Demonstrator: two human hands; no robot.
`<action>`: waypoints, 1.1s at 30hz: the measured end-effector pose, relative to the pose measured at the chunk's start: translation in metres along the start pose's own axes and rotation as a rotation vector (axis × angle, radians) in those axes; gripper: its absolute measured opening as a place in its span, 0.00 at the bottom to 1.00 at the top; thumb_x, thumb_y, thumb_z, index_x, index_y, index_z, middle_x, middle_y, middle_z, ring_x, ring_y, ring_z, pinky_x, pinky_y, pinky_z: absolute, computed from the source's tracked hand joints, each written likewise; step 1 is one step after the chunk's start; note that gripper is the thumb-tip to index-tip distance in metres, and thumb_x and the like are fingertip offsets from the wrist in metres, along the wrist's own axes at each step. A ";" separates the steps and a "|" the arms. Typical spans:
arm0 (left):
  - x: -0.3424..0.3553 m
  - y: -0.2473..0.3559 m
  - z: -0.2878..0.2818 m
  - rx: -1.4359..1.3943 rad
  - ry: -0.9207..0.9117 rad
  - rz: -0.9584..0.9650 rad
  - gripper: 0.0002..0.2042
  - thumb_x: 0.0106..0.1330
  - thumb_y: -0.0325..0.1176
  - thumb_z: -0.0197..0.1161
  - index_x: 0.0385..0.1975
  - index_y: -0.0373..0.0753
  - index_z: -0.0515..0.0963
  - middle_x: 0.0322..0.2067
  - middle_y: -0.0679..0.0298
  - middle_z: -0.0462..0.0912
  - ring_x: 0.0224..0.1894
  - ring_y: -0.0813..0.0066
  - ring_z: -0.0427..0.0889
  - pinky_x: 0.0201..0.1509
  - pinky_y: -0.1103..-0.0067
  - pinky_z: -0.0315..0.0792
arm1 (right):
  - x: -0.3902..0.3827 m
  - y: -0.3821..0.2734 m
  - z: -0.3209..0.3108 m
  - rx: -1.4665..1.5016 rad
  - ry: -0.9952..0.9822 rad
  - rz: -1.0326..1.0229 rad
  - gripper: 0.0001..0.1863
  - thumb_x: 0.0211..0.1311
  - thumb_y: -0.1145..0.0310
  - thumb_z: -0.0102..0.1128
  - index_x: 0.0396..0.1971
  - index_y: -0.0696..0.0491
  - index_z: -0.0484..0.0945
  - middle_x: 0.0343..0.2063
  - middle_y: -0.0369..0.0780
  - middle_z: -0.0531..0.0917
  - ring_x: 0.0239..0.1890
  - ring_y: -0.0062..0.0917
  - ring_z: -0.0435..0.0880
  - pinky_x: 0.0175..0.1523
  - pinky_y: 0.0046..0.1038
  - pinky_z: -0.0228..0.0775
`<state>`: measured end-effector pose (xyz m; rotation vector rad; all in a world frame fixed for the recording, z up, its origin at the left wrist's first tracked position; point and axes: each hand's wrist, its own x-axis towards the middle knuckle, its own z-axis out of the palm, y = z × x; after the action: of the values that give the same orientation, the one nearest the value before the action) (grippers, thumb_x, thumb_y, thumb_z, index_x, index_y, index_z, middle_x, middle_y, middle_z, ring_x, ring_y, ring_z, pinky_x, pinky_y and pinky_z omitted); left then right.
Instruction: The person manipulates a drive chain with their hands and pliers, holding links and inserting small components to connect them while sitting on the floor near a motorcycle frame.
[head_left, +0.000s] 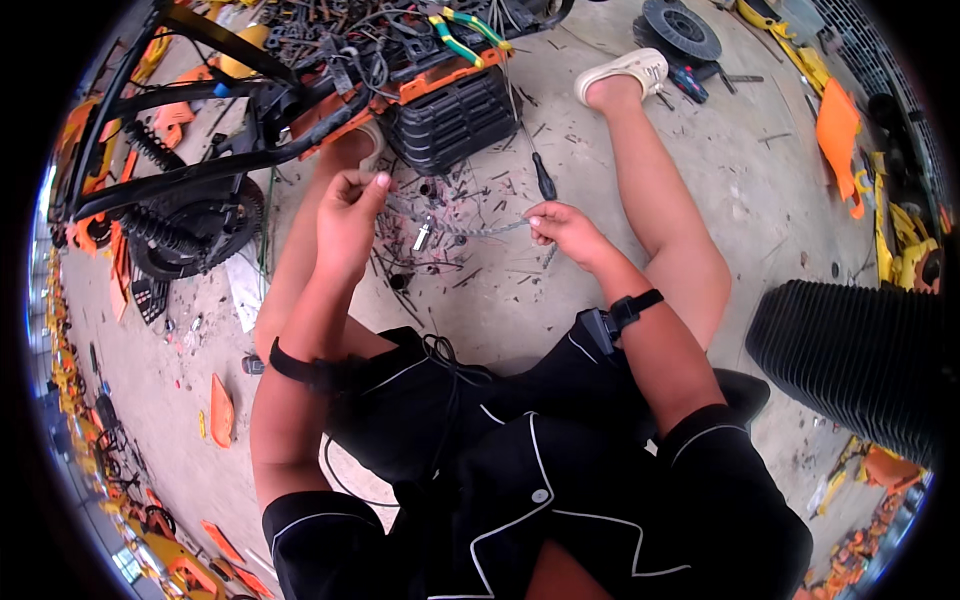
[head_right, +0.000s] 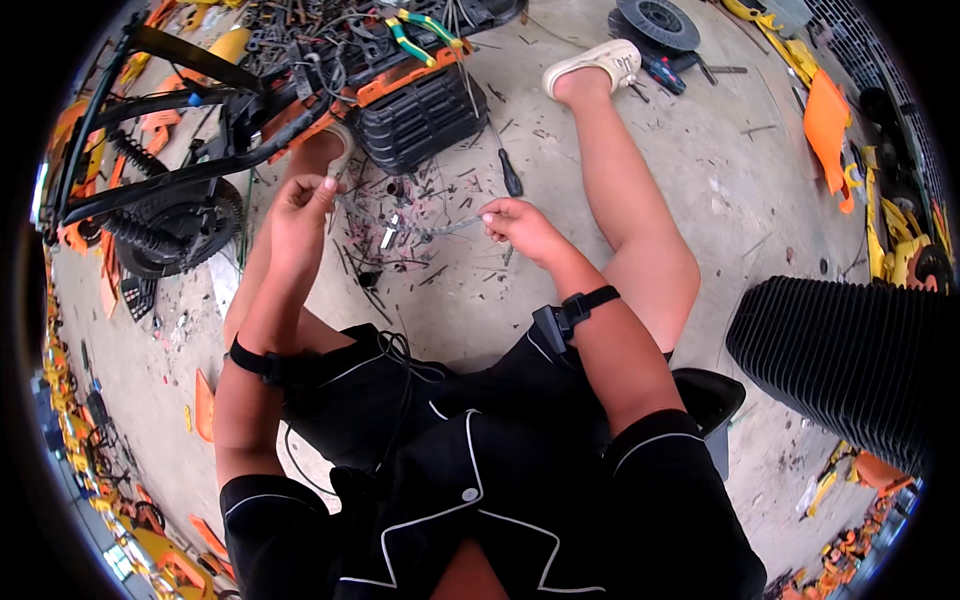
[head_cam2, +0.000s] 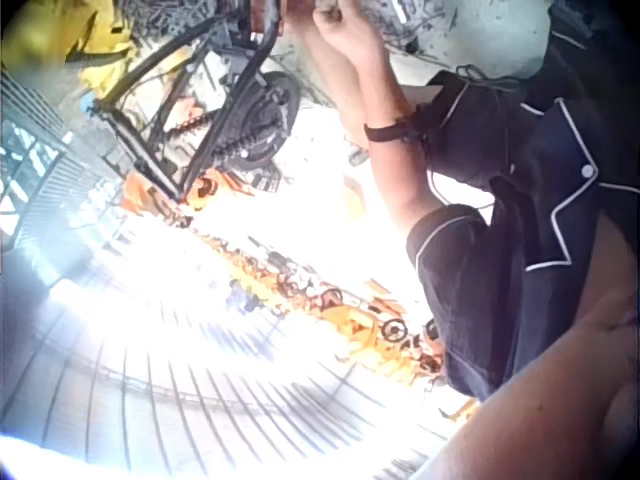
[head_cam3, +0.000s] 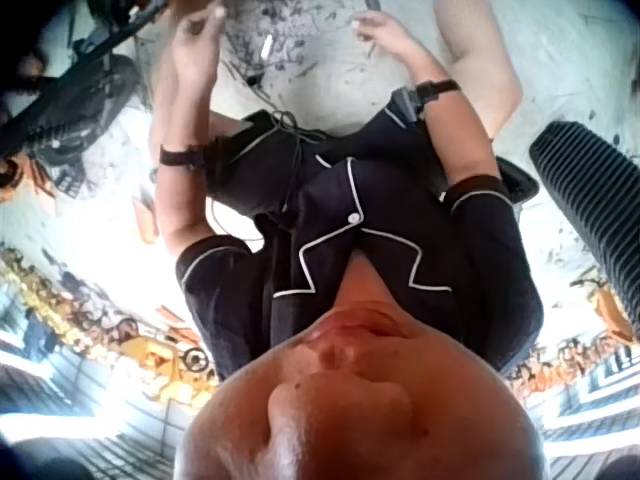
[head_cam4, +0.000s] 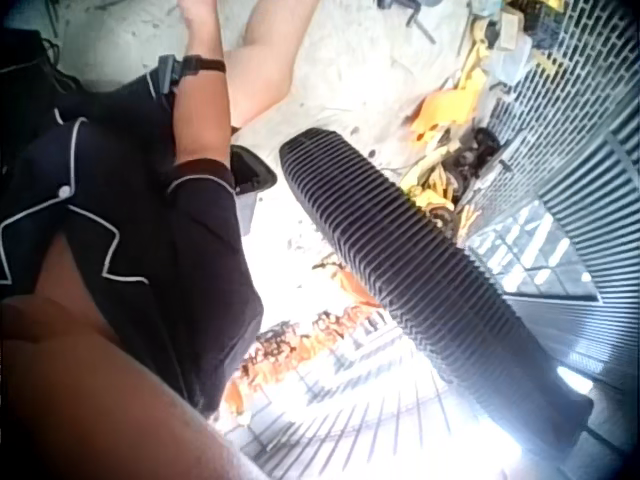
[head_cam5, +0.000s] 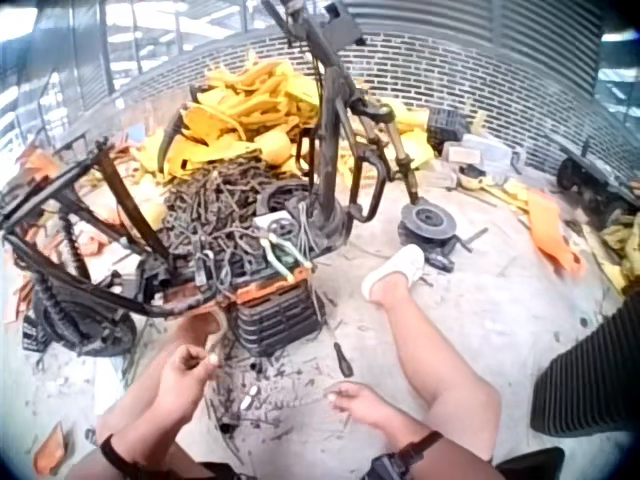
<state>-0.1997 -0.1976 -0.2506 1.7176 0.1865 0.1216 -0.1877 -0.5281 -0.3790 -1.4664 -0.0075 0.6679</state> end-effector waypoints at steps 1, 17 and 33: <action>-0.003 -0.013 -0.004 -0.002 -0.050 -0.106 0.08 0.71 0.33 0.65 0.39 0.35 0.76 0.35 0.65 0.85 0.30 0.86 0.73 0.37 0.86 0.69 | -0.010 -0.002 -0.001 0.048 0.042 0.021 0.12 0.72 0.67 0.57 0.47 0.58 0.79 0.31 0.34 0.81 0.31 0.17 0.74 0.40 0.20 0.68; -0.030 -0.011 -0.028 -0.791 -0.151 -0.128 0.15 0.72 0.28 0.62 0.57 0.37 0.73 0.49 0.63 0.78 0.43 0.74 0.78 0.56 0.74 0.73 | 0.063 -0.033 0.042 0.045 0.168 0.300 0.12 0.70 0.61 0.58 0.38 0.56 0.81 0.22 0.30 0.72 0.22 0.16 0.67 0.28 0.22 0.62; -0.033 -0.028 -0.008 -0.789 -0.133 -0.075 0.09 0.72 0.29 0.62 0.48 0.39 0.72 0.38 0.56 0.81 0.38 0.65 0.81 0.49 0.71 0.74 | 0.085 0.062 0.138 -0.269 -0.648 0.640 0.12 0.67 0.60 0.58 0.41 0.52 0.80 0.25 0.34 0.76 0.20 0.18 0.69 0.25 0.24 0.64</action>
<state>-0.2354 -0.1923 -0.2765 0.9266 0.0840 0.0170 -0.1977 -0.3698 -0.4496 -1.4456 -0.1383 1.6992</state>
